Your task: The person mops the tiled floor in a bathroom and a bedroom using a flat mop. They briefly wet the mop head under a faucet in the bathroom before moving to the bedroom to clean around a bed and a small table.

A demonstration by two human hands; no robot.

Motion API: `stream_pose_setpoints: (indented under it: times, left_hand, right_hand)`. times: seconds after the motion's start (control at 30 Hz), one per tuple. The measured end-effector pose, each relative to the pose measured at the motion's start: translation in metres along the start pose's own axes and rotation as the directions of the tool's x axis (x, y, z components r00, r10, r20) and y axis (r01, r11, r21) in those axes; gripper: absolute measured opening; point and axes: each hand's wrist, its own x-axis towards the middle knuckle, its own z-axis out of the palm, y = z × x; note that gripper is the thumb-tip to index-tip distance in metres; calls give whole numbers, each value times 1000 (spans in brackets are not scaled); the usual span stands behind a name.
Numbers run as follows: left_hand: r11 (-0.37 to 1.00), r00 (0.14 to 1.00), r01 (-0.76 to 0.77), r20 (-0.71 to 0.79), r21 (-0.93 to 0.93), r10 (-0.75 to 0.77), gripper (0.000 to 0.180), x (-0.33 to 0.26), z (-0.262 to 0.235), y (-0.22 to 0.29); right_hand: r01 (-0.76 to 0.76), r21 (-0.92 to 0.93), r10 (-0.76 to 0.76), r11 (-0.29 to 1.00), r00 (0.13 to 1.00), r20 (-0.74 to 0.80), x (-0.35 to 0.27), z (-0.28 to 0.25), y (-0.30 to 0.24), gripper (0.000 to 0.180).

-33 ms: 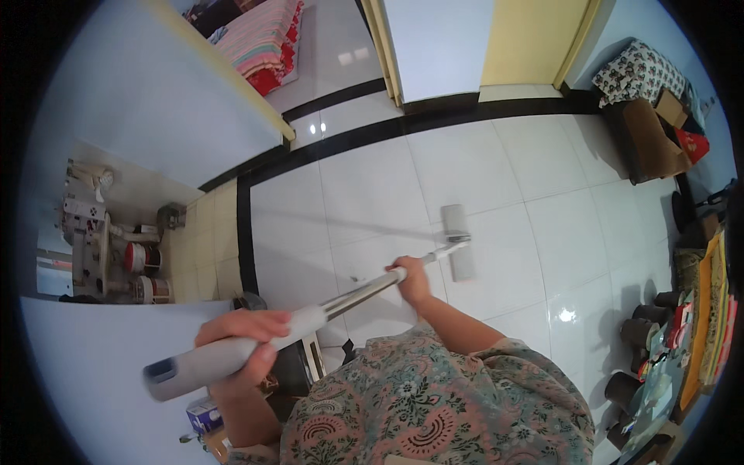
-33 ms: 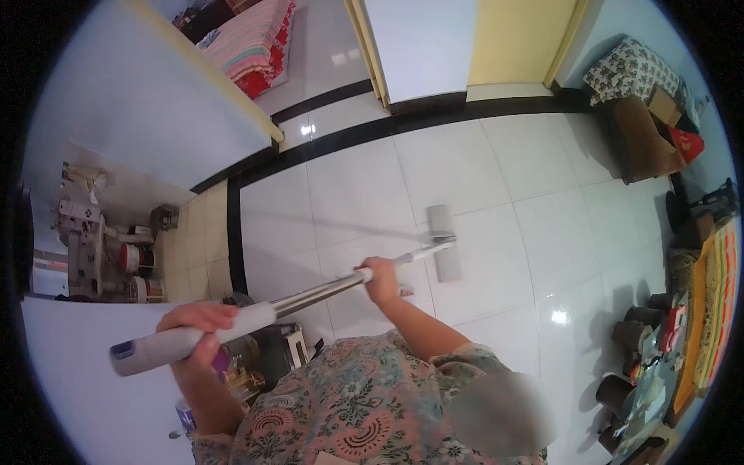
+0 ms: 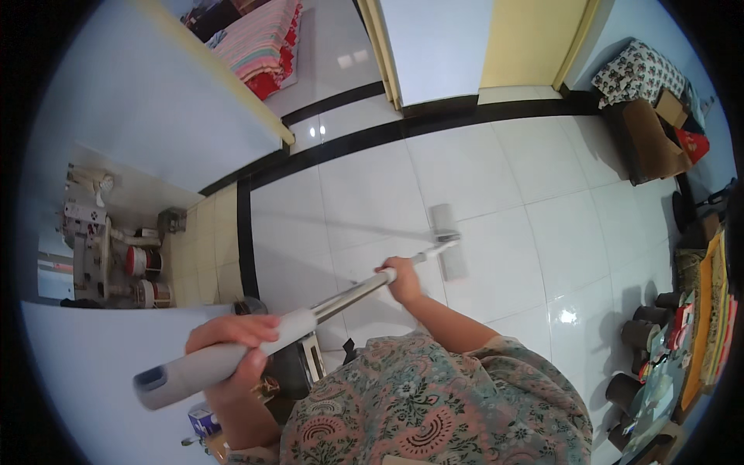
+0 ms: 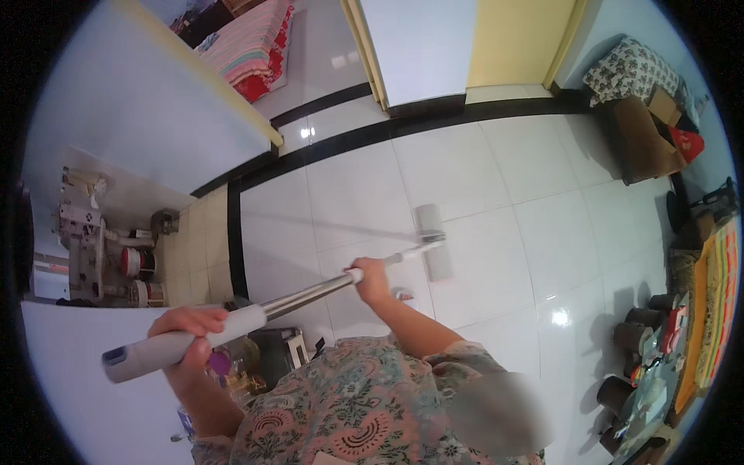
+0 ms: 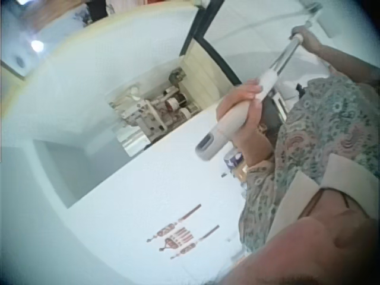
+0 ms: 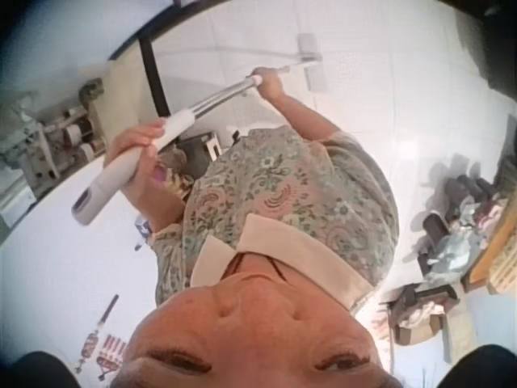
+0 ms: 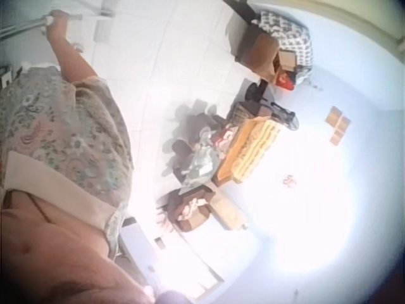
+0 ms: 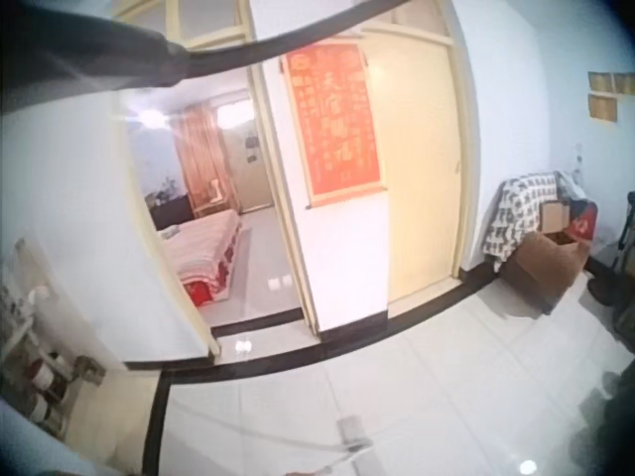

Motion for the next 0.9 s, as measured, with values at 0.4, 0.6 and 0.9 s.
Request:
stream_pose_setpoints:
  times: [0.4, 0.6, 0.9]
  left_hand:
    - [880, 897, -341, 393, 330, 200, 14, 134, 32, -2]
    - [902, 755, -426, 580, 76, 307, 20, 221, 5, -48]
    - [984, 629, -122, 757, -127, 176, 17, 406, 42, -156]
  right_hand:
    - [120, -270, -85, 955, 987, 140, 156, 4, 11, 11]
    - [49, -322, -116, 945, 975, -192, 235, -19, 11, 26]
    - [-318, 863, 764, 392, 635, -113, 424, -87, 111, 56]
